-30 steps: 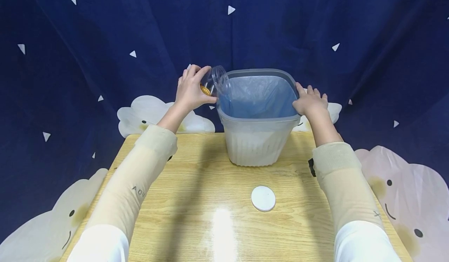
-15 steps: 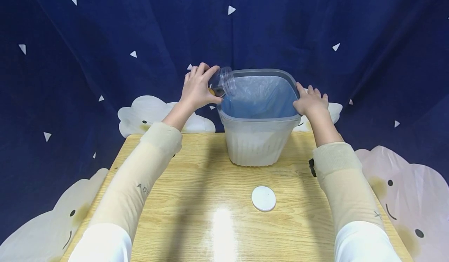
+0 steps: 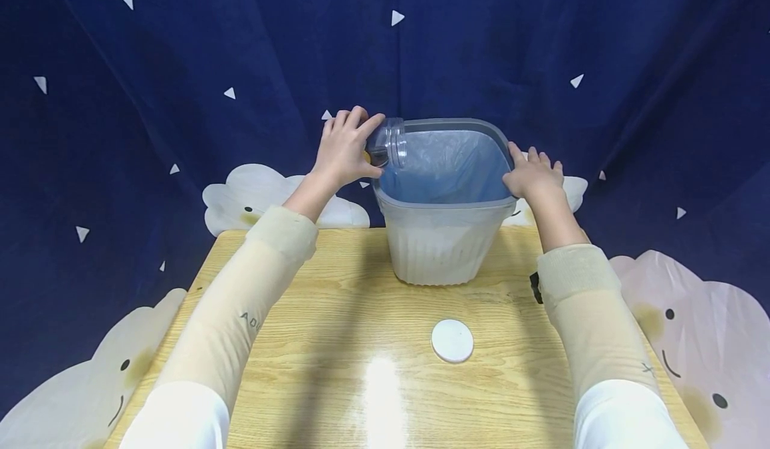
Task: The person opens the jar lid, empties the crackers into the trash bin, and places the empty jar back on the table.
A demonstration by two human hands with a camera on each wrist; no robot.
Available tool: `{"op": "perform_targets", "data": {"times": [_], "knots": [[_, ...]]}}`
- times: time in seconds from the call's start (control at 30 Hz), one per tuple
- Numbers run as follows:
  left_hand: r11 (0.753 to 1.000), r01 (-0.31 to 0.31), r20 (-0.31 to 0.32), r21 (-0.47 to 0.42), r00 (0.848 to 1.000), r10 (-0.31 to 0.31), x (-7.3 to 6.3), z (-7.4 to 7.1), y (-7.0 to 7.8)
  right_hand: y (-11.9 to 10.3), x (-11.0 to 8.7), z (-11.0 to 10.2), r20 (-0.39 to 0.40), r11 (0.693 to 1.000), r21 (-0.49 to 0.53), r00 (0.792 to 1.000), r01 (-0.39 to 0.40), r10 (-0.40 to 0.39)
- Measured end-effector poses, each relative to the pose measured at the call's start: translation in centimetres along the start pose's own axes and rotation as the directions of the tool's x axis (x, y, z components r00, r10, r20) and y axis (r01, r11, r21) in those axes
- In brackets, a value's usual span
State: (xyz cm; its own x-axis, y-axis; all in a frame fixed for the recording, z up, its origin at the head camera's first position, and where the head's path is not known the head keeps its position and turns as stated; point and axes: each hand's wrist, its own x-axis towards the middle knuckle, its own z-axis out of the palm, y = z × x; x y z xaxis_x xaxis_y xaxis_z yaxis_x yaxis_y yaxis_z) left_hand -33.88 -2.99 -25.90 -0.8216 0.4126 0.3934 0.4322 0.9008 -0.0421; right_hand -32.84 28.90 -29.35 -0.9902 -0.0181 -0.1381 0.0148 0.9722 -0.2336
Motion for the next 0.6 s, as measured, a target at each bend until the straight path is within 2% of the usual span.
{"op": "perform_targets", "data": {"times": [0.23, 0.6], "knots": [[0.997, -0.047, 0.038, 0.066, 0.998, 0.045, 0.22, -0.21, 0.49, 0.00, -0.01, 0.04, -0.001, 1.000, 0.004, 1.000, -0.001, 0.001], [0.982, -0.101, 0.047, 0.158, 0.994, 0.095, 0.51, -0.33, 0.96, -0.02, 0.04, 0.04, -0.013, 1.000, 0.004, 1.000, -0.002, 0.002]]}}
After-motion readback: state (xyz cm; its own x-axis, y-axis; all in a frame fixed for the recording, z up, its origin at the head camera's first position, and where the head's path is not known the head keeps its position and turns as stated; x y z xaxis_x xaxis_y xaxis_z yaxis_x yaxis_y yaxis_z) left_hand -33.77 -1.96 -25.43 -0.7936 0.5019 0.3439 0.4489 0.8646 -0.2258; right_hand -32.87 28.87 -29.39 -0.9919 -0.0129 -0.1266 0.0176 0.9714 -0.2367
